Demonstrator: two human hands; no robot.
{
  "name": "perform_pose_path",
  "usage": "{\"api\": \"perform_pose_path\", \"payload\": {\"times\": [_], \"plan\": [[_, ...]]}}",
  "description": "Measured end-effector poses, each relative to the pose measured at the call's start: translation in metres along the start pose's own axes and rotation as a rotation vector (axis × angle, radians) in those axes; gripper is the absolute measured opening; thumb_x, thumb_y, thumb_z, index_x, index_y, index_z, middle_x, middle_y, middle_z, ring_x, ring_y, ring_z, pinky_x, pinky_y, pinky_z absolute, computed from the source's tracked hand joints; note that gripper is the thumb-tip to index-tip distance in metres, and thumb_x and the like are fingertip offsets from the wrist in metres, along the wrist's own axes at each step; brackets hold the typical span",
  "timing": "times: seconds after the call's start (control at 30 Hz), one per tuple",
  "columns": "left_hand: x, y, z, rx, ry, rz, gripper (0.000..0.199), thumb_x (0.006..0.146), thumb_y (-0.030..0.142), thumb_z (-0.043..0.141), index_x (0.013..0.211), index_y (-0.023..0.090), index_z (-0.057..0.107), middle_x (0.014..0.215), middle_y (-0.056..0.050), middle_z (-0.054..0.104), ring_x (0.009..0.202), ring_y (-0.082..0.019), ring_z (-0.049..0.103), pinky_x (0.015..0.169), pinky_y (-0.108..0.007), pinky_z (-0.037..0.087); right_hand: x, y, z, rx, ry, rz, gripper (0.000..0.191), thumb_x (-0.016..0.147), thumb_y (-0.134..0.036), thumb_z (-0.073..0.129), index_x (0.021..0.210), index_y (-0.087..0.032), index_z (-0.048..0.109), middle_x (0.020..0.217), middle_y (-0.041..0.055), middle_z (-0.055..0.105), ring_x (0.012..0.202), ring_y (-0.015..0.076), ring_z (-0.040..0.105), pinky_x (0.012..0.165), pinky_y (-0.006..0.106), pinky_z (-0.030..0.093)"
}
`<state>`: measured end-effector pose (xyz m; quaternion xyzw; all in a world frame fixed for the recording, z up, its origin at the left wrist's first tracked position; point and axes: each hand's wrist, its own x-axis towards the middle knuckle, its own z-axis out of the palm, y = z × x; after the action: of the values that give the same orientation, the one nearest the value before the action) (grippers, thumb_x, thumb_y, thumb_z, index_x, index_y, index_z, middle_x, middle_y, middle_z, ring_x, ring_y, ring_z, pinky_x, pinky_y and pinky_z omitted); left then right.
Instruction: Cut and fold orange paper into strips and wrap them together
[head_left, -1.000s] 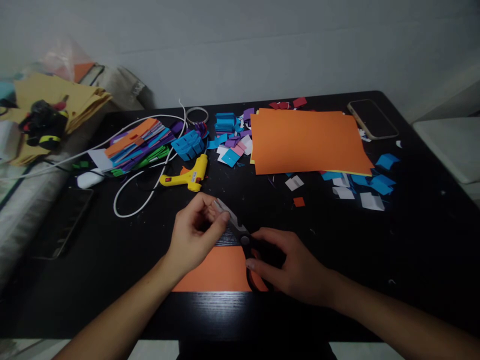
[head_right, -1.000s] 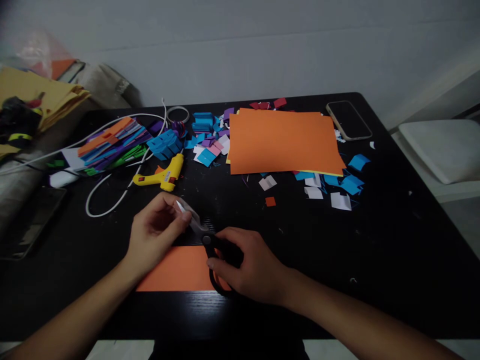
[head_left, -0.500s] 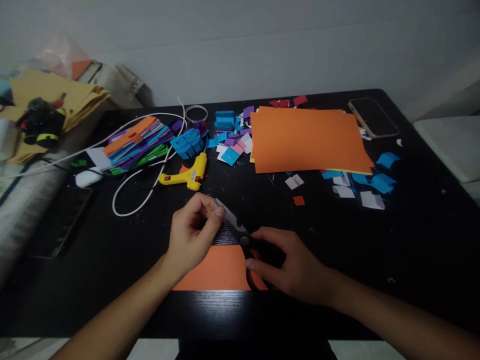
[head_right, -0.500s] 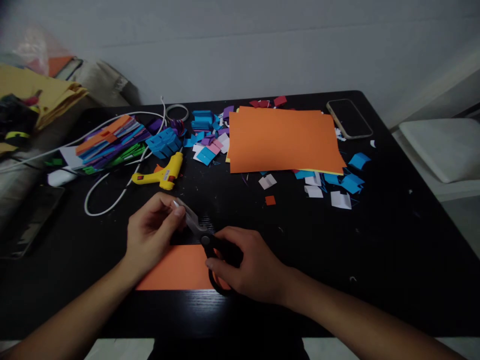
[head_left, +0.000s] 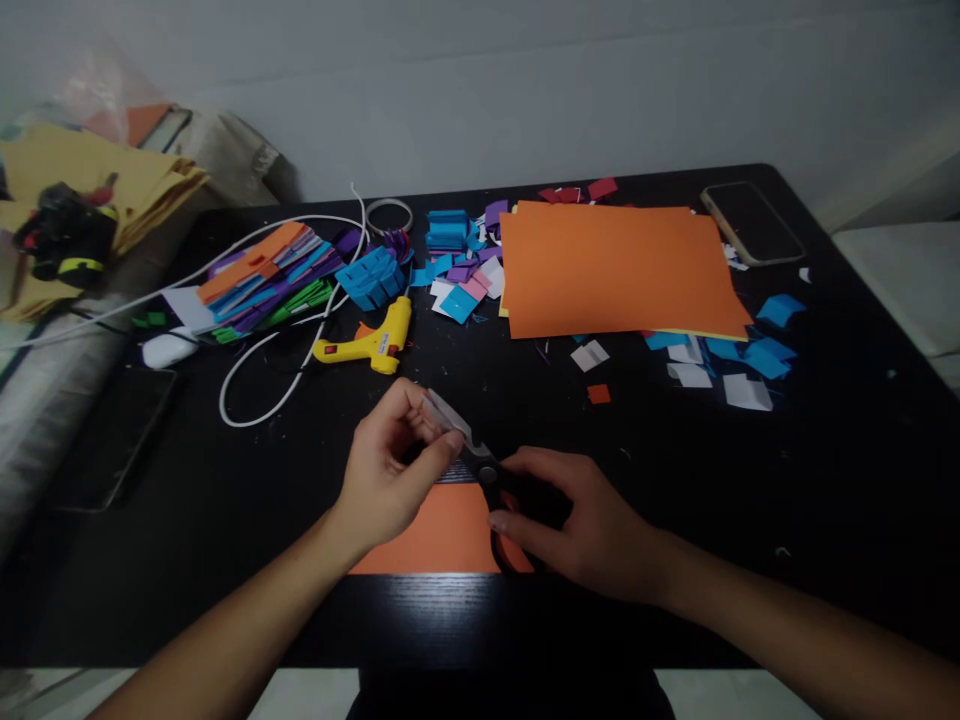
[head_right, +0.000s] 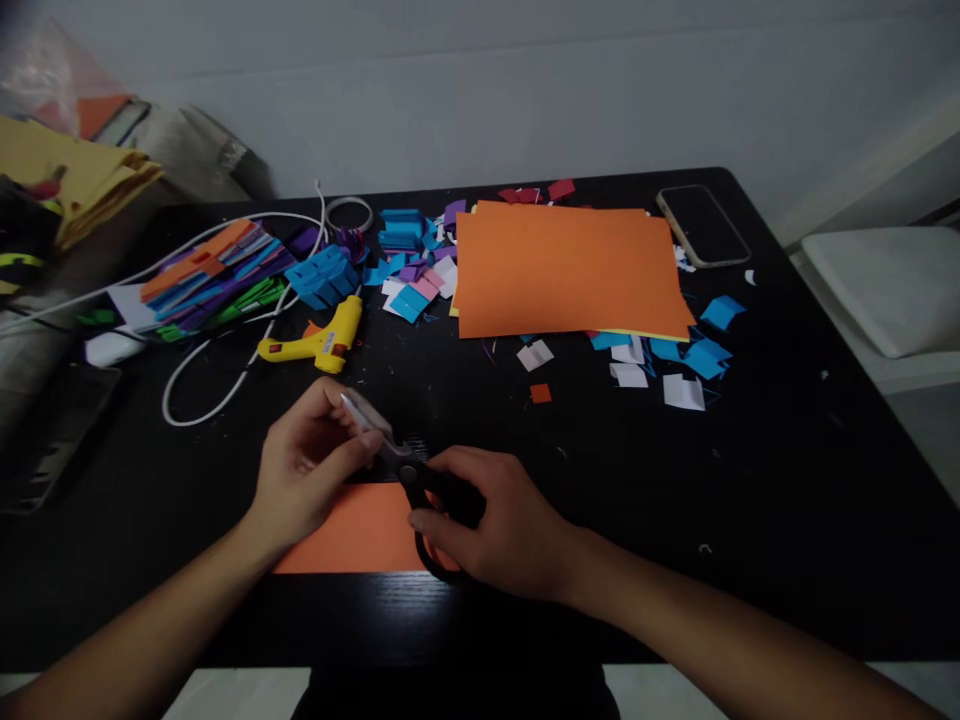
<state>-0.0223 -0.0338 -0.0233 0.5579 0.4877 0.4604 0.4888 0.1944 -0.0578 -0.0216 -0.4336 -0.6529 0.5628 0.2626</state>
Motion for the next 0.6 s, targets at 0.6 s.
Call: {"api": "perform_pose_path", "payload": {"times": [0.6], "plan": [[0.0030,0.0005,0.0024,-0.084,0.021,-0.099,0.018,0.087,0.027,0.070,0.077,0.021,0.056,0.065,0.002,0.059,0.055,-0.012,0.051,0.051,-0.024,0.043,0.0005,0.0000,0.0006,-0.027,0.001,-0.001,0.009,0.087,-0.025,0.075,0.088,-0.019,0.068,0.082,-0.0004,0.064,0.076,0.0154,0.061,0.070,0.028,0.048]]}}
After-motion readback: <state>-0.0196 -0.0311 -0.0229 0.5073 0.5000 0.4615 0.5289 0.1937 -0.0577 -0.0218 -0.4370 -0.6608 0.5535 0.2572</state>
